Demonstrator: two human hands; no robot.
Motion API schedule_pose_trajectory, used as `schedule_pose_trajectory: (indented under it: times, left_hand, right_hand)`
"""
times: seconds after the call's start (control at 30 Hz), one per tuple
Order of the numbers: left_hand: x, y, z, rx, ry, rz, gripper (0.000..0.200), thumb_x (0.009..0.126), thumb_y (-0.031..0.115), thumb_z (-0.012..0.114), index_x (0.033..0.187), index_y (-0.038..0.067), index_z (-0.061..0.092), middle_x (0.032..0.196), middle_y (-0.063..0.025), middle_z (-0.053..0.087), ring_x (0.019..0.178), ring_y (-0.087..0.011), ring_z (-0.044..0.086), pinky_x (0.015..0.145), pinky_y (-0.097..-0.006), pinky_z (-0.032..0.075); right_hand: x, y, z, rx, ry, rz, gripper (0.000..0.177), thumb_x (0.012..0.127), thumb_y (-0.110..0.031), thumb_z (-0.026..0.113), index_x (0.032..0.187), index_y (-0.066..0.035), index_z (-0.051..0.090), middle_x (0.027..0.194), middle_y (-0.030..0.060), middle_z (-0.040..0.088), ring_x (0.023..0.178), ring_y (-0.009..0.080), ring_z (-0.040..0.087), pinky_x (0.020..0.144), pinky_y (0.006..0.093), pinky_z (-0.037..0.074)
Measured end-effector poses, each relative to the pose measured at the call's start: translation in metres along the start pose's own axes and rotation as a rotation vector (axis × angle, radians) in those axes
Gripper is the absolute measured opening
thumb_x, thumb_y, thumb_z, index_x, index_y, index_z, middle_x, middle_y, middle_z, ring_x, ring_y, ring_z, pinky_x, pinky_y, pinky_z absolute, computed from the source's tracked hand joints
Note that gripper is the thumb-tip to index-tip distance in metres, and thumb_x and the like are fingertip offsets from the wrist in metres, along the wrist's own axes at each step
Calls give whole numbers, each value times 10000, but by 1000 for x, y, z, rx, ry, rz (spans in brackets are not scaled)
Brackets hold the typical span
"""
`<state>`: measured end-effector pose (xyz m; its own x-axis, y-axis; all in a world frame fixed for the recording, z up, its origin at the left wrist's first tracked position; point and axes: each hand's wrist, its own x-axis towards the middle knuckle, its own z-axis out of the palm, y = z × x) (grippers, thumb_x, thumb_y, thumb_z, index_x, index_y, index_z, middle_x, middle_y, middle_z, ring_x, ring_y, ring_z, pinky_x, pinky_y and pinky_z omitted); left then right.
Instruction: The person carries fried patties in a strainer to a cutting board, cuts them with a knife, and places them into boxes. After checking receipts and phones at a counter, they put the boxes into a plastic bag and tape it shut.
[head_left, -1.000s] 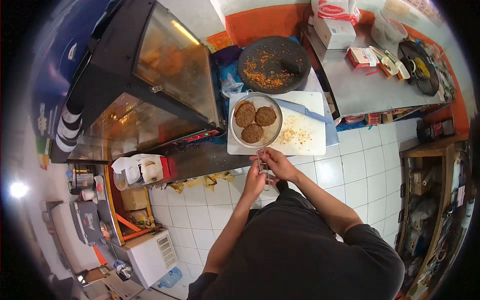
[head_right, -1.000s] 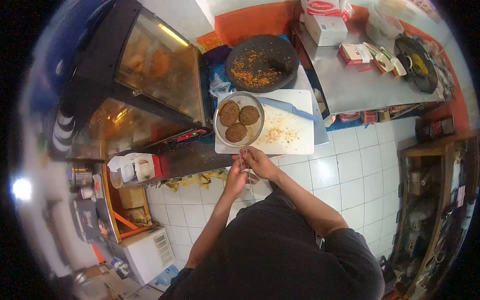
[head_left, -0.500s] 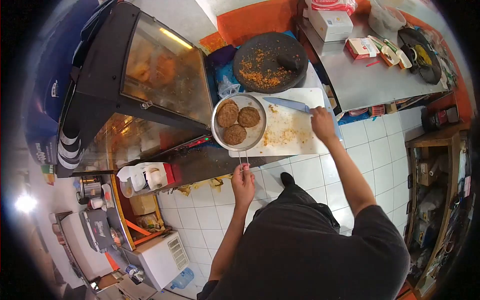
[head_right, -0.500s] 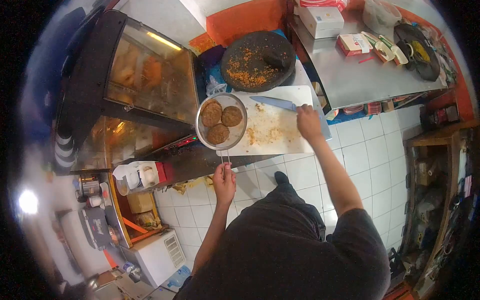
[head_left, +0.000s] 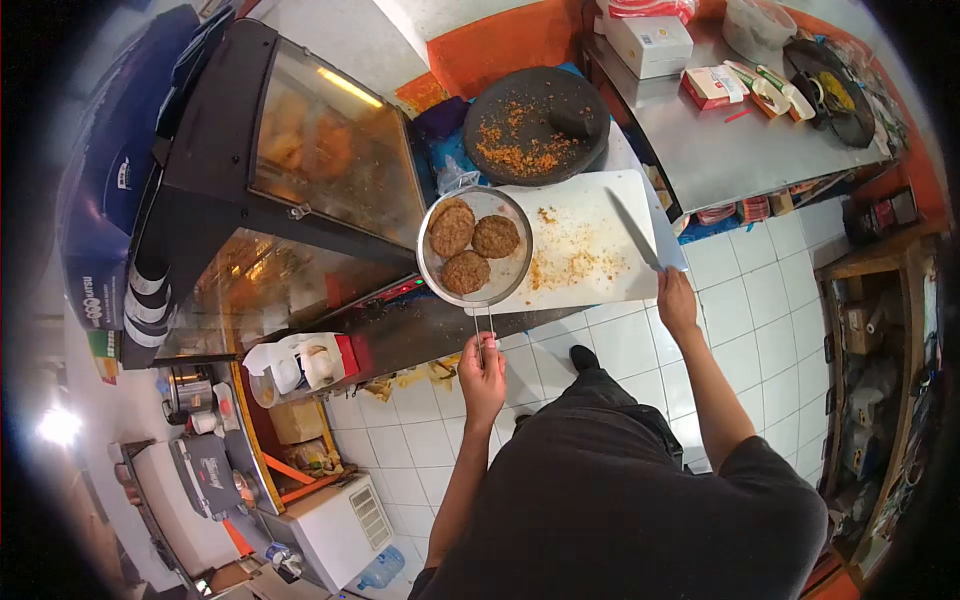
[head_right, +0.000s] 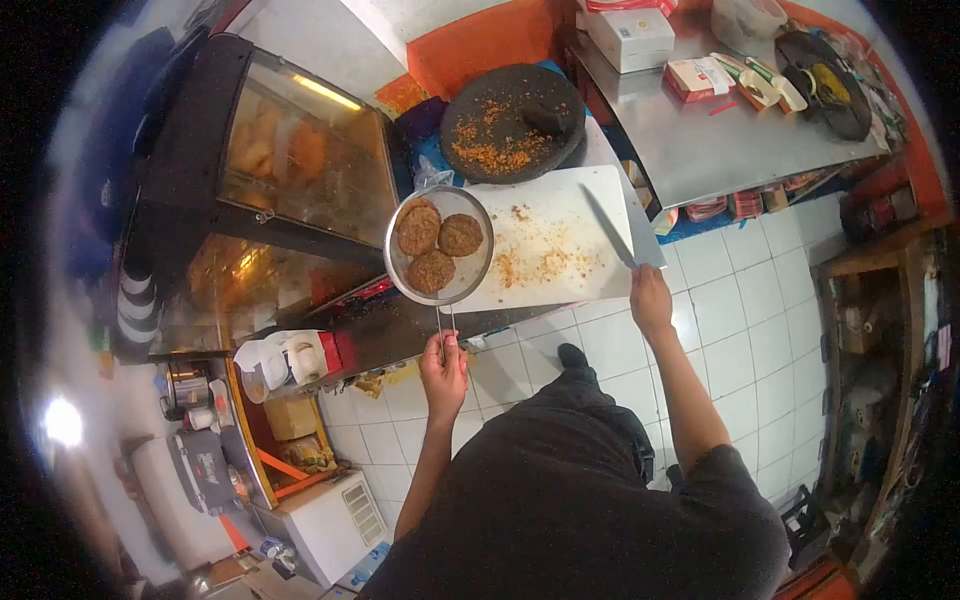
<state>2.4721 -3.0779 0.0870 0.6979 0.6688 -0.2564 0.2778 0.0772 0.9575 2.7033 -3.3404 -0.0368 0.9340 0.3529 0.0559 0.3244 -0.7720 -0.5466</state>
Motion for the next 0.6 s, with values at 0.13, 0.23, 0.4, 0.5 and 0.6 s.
schedule_pose_trajectory:
  times: [0.13, 0.23, 0.4, 0.5, 0.6]
  left_hand:
    - [-4, 9, -8, 16, -51, -12, 213, 1032, 235, 473, 1081, 32, 519, 636, 20, 463, 446, -25, 368, 383, -200, 306]
    - [-8, 17, -17, 9, -91, -20, 221, 1029, 242, 478, 1095, 34, 513, 636, 19, 469, 435, -26, 377, 356, -201, 321]
    - [-21, 20, -46, 48, -145, 0, 205, 1029, 235, 483, 1088, 42, 520, 611, 22, 455, 411, -22, 365, 344, -199, 311]
    - [-30, 24, -66, 35, -183, -11, 192, 1031, 227, 479, 1081, 48, 523, 603, 27, 450, 399, -21, 362, 339, -198, 304]
    - [-40, 30, -88, 47, -214, 1, 184, 1034, 224, 471, 1075, 52, 523, 605, 31, 448, 396, -18, 361, 335, -193, 294]
  right_hand:
    - [-42, -1, 34, 17, 71, 200, 209, 994, -190, 444, 985, 5, 517, 897, 261, 599, 827, 460, 603, 690, 542, 488]
    - [-53, -21, 69, 101, 149, 184, 216, 997, -184, 439, 954, 17, 503, 892, 275, 595, 803, 467, 587, 695, 551, 475]
    - [-64, -74, 94, 190, 253, 142, 206, 991, -156, 461, 890, 22, 487, 823, 279, 582, 731, 463, 572, 641, 540, 454]
    - [-68, -98, 120, 170, 318, 14, 194, 985, -140, 459, 888, 25, 490, 826, 275, 566, 764, 449, 570, 649, 524, 462]
    - [-68, -120, 167, 195, 291, 26, 189, 984, -141, 458, 895, 21, 497, 849, 261, 581, 777, 445, 582, 679, 527, 477]
